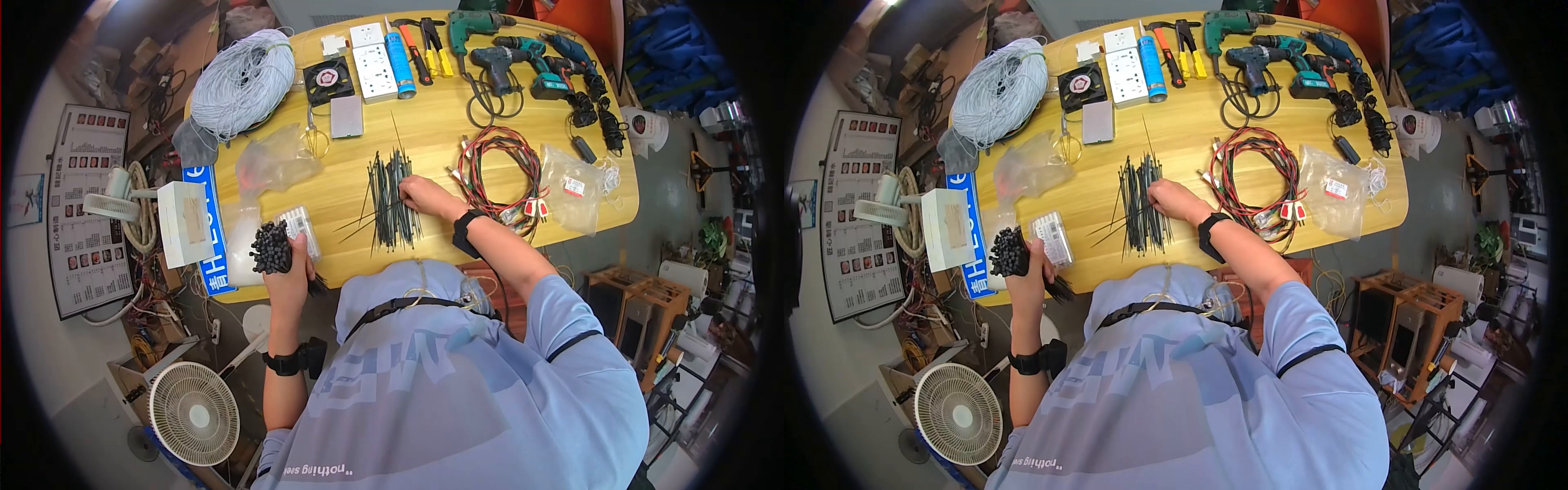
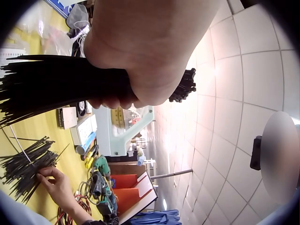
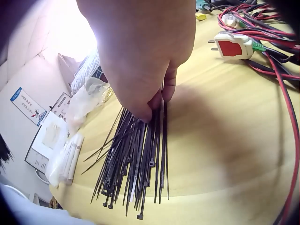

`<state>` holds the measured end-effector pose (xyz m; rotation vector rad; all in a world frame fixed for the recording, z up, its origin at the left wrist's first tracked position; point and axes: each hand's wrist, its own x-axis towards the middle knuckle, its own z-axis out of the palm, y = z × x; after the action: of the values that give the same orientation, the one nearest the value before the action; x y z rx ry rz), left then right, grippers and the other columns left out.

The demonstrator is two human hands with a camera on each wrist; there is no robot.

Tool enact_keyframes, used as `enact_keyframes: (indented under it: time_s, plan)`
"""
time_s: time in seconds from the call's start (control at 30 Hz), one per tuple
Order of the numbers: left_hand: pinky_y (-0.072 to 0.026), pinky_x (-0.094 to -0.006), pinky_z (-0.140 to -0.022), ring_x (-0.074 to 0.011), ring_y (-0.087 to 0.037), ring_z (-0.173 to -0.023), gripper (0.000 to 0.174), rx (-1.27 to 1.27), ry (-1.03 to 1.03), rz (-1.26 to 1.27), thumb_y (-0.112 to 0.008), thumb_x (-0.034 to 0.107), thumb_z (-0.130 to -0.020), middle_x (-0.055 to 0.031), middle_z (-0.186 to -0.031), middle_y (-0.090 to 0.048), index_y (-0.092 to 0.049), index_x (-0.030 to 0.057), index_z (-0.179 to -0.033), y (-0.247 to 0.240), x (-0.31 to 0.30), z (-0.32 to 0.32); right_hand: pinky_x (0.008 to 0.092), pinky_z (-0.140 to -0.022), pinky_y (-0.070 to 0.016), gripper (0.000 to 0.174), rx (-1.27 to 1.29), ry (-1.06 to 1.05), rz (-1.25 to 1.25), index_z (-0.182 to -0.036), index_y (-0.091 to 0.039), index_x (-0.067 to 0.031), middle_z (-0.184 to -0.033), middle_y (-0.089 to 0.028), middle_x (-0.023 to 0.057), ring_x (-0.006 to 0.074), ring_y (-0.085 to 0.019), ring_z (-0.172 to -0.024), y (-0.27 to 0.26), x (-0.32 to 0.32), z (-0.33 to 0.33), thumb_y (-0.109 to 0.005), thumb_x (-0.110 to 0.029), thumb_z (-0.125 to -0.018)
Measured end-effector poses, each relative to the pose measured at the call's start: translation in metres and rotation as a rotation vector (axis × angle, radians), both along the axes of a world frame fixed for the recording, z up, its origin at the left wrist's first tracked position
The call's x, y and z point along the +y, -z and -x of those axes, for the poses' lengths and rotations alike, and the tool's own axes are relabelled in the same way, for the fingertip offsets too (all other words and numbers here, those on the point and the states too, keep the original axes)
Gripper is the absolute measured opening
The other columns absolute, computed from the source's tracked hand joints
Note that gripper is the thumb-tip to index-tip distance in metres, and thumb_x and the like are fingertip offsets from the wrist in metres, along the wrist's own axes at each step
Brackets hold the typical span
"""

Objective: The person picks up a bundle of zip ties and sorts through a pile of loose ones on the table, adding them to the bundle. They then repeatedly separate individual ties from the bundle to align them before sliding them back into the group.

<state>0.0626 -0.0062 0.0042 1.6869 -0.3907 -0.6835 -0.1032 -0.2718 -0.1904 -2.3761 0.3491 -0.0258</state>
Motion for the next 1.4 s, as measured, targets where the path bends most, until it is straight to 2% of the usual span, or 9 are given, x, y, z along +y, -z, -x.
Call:
enact_keyframes:
  time_s: [0.17,0.23,0.33,0.47,0.83,0.9,1.03,1.2,1.4]
  plan:
    - [-0.0383,-0.0255,-0.045,-0.0082,-0.048,-0.047,0.022,-0.067,0.063,-0.116,-0.062,0.015,-0.098,0.0002,-0.055,-0.05,-0.054,0.004,-0.08,-0.011,0.0,0.002,0.041,-0.074,-0.0501,0.01,0.013,-0.03,-0.038,-0.08,-0.061,-0.0019,-0.083,-0.063,0.0144,0.0339,-0.061,-0.083,-0.019,-0.001,-0.002,-0.068,-0.004,-0.073]
    - [-0.0438,-0.0273,-0.054,-0.0108,-0.055,-0.055,0.017,-0.303,0.219,-0.259,-0.064,0.012,-0.094,-0.0028,-0.065,-0.057,-0.06,0.0004,-0.083,-0.017,-0.005,0.003,0.0405,-0.072,-0.0499,0.01,-0.006,-0.04,-0.056,-0.08,-0.061,-0.002,-0.082,-0.062,0.0142,0.0331,-0.061,-0.081,-0.045,0.0,-0.004,-0.069,-0.004,-0.073]
    - [-0.0485,-0.0298,-0.062,-0.0141,-0.061,-0.065,0.01,-0.457,0.341,-0.041,-0.067,0.007,-0.089,-0.0064,-0.074,-0.063,-0.066,-0.0021,-0.09,-0.004,-0.013,0.005,0.0398,-0.065,-0.0502,0.01,-0.063,-0.043,-0.143,-0.076,-0.06,-0.0015,-0.076,-0.064,0.0139,0.0322,-0.063,-0.073,-0.092,0.004,-0.007,-0.067,-0.007,-0.073]
    - [-0.0498,-0.0321,-0.069,-0.0246,-0.064,-0.072,0.013,-0.636,0.515,-0.074,-0.066,0.002,-0.086,-0.0129,-0.085,-0.064,-0.067,-0.0034,-0.097,-0.007,-0.031,0.008,0.0402,-0.063,-0.0494,0.011,-0.055,-0.142,-0.171,-0.074,-0.059,-0.0017,-0.072,-0.063,0.0129,0.0312,-0.063,-0.069,-0.132,0.008,-0.003,-0.068,-0.007,-0.072]
    - [-0.0514,-0.0302,-0.077,-0.0219,-0.067,-0.086,0.013,-0.532,0.538,-0.111,-0.065,0.0,-0.087,-0.0127,-0.094,-0.068,-0.068,-0.0033,-0.1,0.003,-0.027,0.002,0.041,-0.066,-0.0494,0.01,0.298,-0.12,-0.123,-0.076,-0.062,-0.0022,-0.073,-0.066,0.0127,0.0319,-0.064,-0.072,-0.176,0.001,0.022,-0.07,-0.007,-0.072]
    - [-0.0498,-0.0347,-0.072,-0.0317,-0.063,-0.082,0.024,-0.531,0.516,-0.045,-0.065,-0.009,-0.075,-0.0146,-0.091,-0.063,-0.069,-0.0014,-0.097,0.0,-0.031,0.006,0.0397,-0.065,-0.0486,0.011,0.31,-0.123,-0.126,-0.078,-0.061,-0.0011,-0.072,-0.065,0.0124,0.03,-0.063,-0.071,-0.19,0.003,0.021,-0.069,-0.007,-0.073]
    - [-0.0503,-0.0314,-0.082,-0.0212,-0.065,-0.088,0.02,-0.436,0.578,-0.07,-0.067,0.001,-0.087,-0.0121,-0.097,-0.068,-0.066,-0.0035,-0.106,-0.011,-0.041,0.015,0.0381,-0.063,-0.0491,0.01,0.224,-0.157,-0.193,-0.078,-0.062,-0.0008,-0.07,-0.065,0.0114,0.0279,-0.063,-0.067,-0.228,0.011,0.008,-0.069,-0.007,-0.073]
    - [-0.0498,-0.0308,-0.078,-0.016,-0.062,-0.083,0.021,-0.319,0.645,-0.039,-0.069,0.003,-0.086,-0.0111,-0.095,-0.069,-0.065,-0.003,-0.106,-0.015,-0.049,0.026,0.0352,-0.061,-0.0499,0.011,0.077,-0.168,-0.269,-0.075,-0.062,-0.0001,-0.068,-0.065,0.0107,0.0266,-0.063,-0.064,-0.251,0.018,-0.004,-0.07,-0.007,-0.072]
    - [-0.0498,-0.0299,-0.071,-0.0115,-0.059,-0.075,0.02,-0.241,0.651,-0.123,-0.07,0.009,-0.088,-0.0084,-0.083,-0.069,-0.068,-0.0009,-0.105,-0.017,-0.046,0.027,0.0306,-0.06,-0.0494,0.012,0.035,-0.109,-0.387,-0.076,-0.062,0.0007,-0.068,-0.065,0.0086,0.0168,-0.062,-0.064,-0.259,0.02,-0.011,-0.071,-0.007,-0.074]
